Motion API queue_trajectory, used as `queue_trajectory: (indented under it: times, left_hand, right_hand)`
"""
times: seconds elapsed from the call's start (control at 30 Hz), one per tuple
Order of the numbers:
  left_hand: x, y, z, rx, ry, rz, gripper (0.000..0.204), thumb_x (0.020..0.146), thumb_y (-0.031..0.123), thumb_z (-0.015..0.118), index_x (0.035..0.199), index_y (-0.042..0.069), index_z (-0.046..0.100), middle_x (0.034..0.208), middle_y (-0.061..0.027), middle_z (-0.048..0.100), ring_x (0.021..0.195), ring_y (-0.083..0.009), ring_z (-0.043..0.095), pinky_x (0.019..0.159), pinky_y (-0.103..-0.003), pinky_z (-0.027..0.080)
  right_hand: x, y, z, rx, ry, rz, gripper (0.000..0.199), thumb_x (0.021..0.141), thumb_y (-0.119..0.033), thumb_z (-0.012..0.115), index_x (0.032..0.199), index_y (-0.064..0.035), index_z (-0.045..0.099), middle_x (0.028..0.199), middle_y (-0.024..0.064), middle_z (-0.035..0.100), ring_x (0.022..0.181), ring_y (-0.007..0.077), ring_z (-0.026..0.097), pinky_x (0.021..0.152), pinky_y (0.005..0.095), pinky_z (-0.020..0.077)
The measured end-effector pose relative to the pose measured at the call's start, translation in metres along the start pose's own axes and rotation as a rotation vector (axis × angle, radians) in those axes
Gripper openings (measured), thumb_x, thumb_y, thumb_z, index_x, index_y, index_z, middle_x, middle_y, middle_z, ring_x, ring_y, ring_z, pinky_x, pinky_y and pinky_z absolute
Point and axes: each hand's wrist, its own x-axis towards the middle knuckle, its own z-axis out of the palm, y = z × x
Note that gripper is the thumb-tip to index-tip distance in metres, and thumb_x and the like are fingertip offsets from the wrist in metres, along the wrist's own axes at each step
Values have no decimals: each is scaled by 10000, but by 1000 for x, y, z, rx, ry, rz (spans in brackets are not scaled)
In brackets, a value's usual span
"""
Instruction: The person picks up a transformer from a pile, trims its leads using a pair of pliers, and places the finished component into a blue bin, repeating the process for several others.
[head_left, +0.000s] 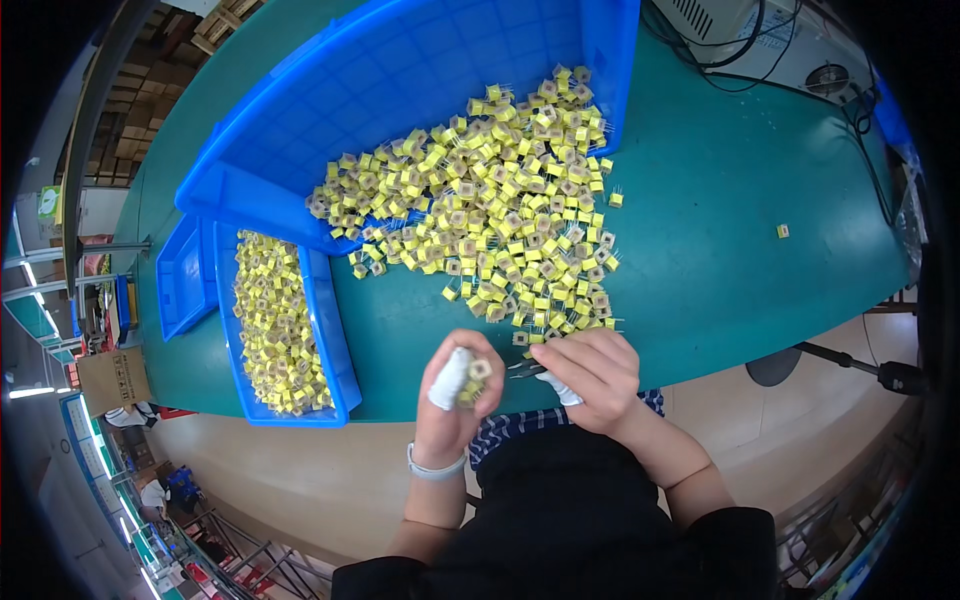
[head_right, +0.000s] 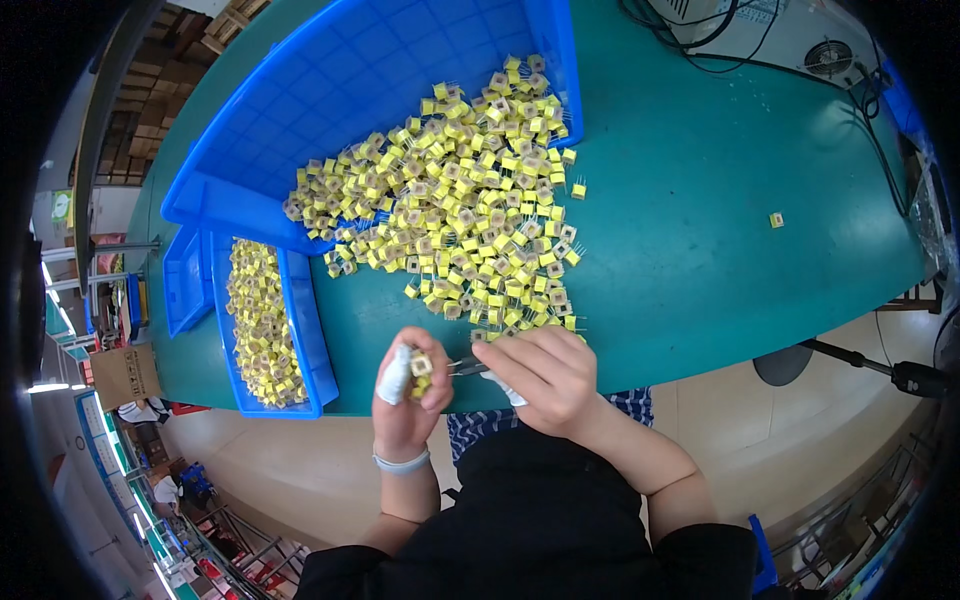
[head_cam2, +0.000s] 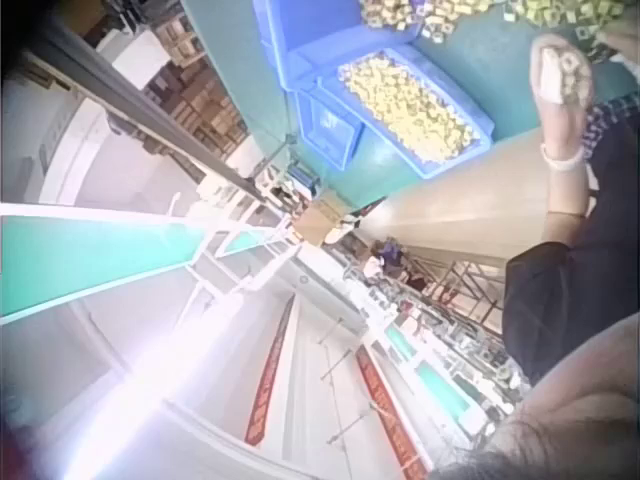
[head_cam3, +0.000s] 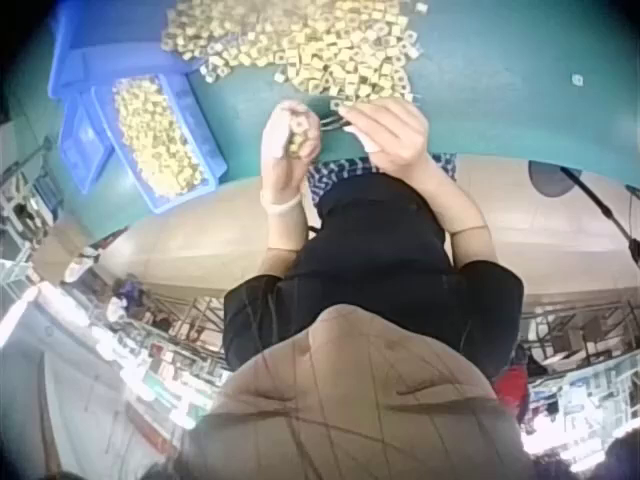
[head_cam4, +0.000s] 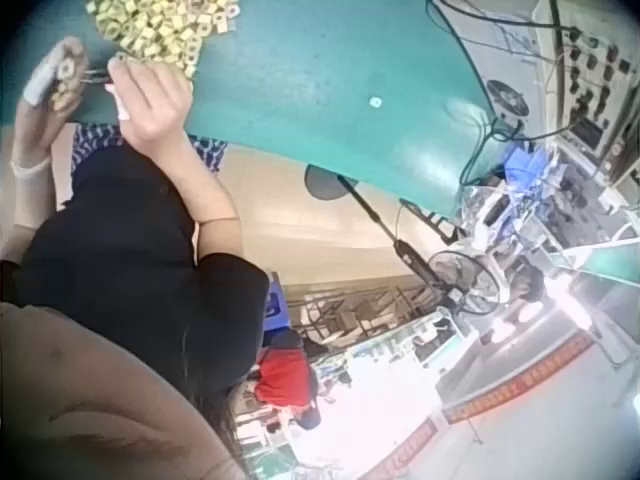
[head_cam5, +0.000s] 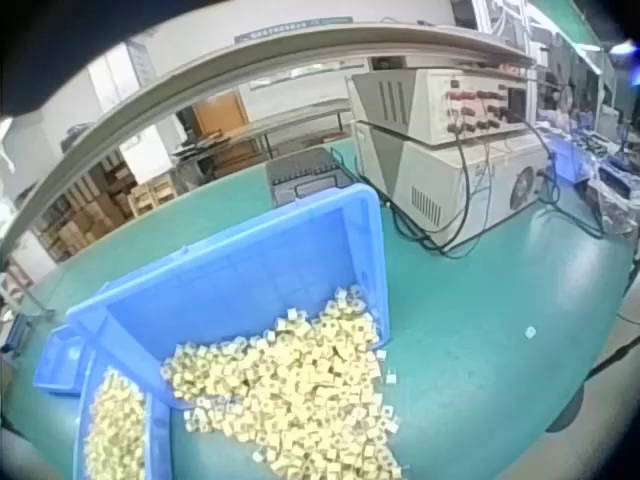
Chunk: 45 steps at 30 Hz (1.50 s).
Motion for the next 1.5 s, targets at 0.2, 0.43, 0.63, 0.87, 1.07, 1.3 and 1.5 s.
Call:
queue_trajectory:
  times: [0.2,0.43,0.63,0.87,1.07,1.3,1.5]
  left_hand:
    - [9,25,-23,-265,45,151,328,1114,412,531,1154,88,562,917,-80,589,637,-98,441,524,-225,364]
    - [34,41,-10,1045,638,203,259,1019,230,727,1208,55,754,908,-41,705,781,-90,620,647,-267,458]
    - [43,31,-7,1370,647,271,261,973,193,774,1199,62,766,928,-113,726,735,-183,634,663,-326,497]
    - [38,27,-12,1365,558,246,231,925,129,813,1121,28,745,971,-116,742,787,-233,690,736,-338,552]
    - [13,29,-3,1044,462,219,216,909,71,816,1096,10,727,1024,-76,744,909,-145,692,816,-283,547]
    - [-7,29,10,939,202,231,282,833,29,863,1073,-8,721,997,-65,715,886,-131,674,777,-252,519]
    - [-8,28,14,920,170,231,278,819,27,871,1057,-6,730,997,-68,717,885,-128,671,772,-253,517]
  right_hand:
    - [3,-1,2,22,34,1,425,704,-73,792,1121,11,785,956,99,751,763,257,680,652,371,512]
    - [3,0,2,18,42,-6,433,704,-73,788,1128,14,784,956,99,754,762,256,681,659,367,517]
    - [4,-1,0,18,33,-4,435,706,-82,779,1130,13,785,954,100,756,760,256,681,662,367,522]
    - [3,-1,0,14,32,-2,457,688,-85,768,1135,12,785,953,99,756,759,258,681,660,368,522]
    - [4,-2,-1,4,21,5,465,680,-63,751,1137,12,783,964,104,751,759,262,678,649,369,515]
    - [3,-3,3,-55,-13,-33,468,678,-44,742,1142,14,779,973,102,743,762,255,658,641,364,506]
    - [5,-5,2,-54,-27,-37,455,692,-42,751,1143,14,778,977,95,741,778,253,661,647,360,509]
